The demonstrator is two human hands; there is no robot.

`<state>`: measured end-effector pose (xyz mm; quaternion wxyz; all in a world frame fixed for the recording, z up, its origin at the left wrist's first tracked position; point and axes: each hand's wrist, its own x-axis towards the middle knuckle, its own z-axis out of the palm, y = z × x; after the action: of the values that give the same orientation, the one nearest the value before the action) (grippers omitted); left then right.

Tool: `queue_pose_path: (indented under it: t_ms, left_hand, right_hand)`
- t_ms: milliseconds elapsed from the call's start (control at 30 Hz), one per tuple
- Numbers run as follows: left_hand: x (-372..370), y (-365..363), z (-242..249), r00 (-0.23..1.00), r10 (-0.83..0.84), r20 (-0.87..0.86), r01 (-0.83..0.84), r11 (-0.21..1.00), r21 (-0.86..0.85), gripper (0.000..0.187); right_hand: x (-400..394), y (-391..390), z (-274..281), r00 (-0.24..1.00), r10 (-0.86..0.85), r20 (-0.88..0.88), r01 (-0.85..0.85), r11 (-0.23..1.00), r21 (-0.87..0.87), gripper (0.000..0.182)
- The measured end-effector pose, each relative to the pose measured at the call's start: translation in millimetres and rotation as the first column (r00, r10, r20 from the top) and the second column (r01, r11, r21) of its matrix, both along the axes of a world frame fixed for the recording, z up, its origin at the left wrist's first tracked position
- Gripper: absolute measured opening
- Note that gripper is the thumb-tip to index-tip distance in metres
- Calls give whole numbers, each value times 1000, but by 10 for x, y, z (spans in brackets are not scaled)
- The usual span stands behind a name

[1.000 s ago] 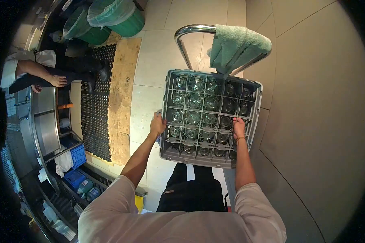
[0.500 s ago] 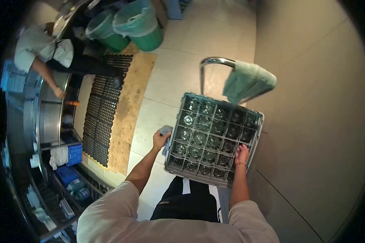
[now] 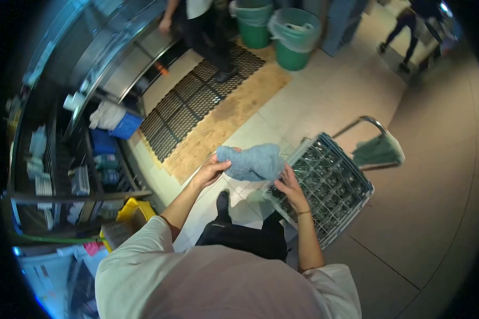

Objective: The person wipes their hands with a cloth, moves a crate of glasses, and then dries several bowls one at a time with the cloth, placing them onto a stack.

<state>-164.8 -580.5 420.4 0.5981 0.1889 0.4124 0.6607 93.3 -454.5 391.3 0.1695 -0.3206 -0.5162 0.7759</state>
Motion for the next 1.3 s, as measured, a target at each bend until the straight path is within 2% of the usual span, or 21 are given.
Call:
queue_pose_path:
  t_ms: [100,167,300,400,433,467,500,533,567,667,700,733,800,900,1000,1067,1100,1133,1200,1233,1300]
  left_hand:
    - [-503,-803,-32,993,72,-94,-73,997,-12,32]
    - [-828,-1369,-265,949,163,-269,-207,967,-145,33]
    - [-1522,-2530,-636,874,334,-352,-417,888,-192,27]
    - [-1939,-3131,-395,795,519,-315,-571,815,-98,25]
    - [-2078,-3316,-390,782,536,-318,-587,805,-85,28]
    - [-2183,-3423,-307,771,547,-326,-602,793,-93,28]
    - [-2305,-3502,-218,718,615,-326,-660,750,-38,26]
    - [-2424,-3565,-162,661,680,-317,-714,700,13,25]
    - [-2607,-3638,-136,548,631,-549,-705,701,102,20]
    - [-3069,-3706,-54,347,612,-711,-738,646,196,17]
    - [-3232,-3712,-44,335,613,-716,-745,637,197,17]
    - [-3395,-3700,-36,273,582,-766,-727,646,232,21]
    - [-3725,-3608,-27,196,546,-815,-711,651,265,25]
    - [-4180,-3400,54,446,678,-584,-799,596,81,45]
    - [-4613,-3165,359,352,789,-504,-853,492,174,18]
    - [-4854,-2954,570,276,936,-219,-905,330,268,27]
    - [-4900,-2870,564,279,953,-117,-933,298,201,41]
    - [-5050,-2892,197,307,940,149,-952,304,47,63]
    - [-5153,-2776,67,473,657,587,-802,597,-21,78]
    - [-5187,-2683,39,407,672,619,-798,591,-116,87]
    - [-5366,-2557,11,417,775,475,-846,522,-108,60]
  right_hand:
    - [-858,-385,126,962,240,-126,-250,966,-70,71]
    - [-1362,-676,-32,947,229,-227,-317,795,-517,67]
    - [-2513,-1480,-130,914,317,-252,-405,711,-575,65]
    - [-3355,-1953,-62,779,589,-217,-625,698,-350,68]
    - [-3636,-2090,-103,694,693,-196,-720,675,-163,60]
    - [-3875,-2204,-107,681,703,-206,-732,659,-169,60]
    - [-4110,-2297,-95,671,742,-2,-716,648,260,52]
    - [-4309,-2375,-72,698,689,196,-627,455,632,44]
    - [-4490,-2427,-42,746,624,234,-563,402,722,33]
    - [-5059,-2400,174,709,685,169,-558,398,728,31]
    - [-5243,-2413,338,678,735,18,-496,439,749,28]
    - [-5417,-2417,389,670,742,9,-496,440,748,28]
    - [-5766,-2358,383,626,771,-116,-761,637,123,26]
    - [-6426,-2162,245,611,749,-257,-769,639,35,29]
    - [-7086,-1884,499,550,762,-341,-817,576,-29,34]
    - [-7492,-1735,634,522,720,-457,-852,469,-233,37]
    - [-7631,-1684,633,500,732,-463,-866,419,-273,40]
    - [-7826,-1646,702,478,746,-464,-878,395,-270,40]
    - [-8085,-1617,818,324,855,-405,-933,361,16,43]
    - [-8241,-1579,755,330,886,-327,-936,352,10,42]
    - [-8518,-1451,691,370,858,-356,-929,350,-122,42]
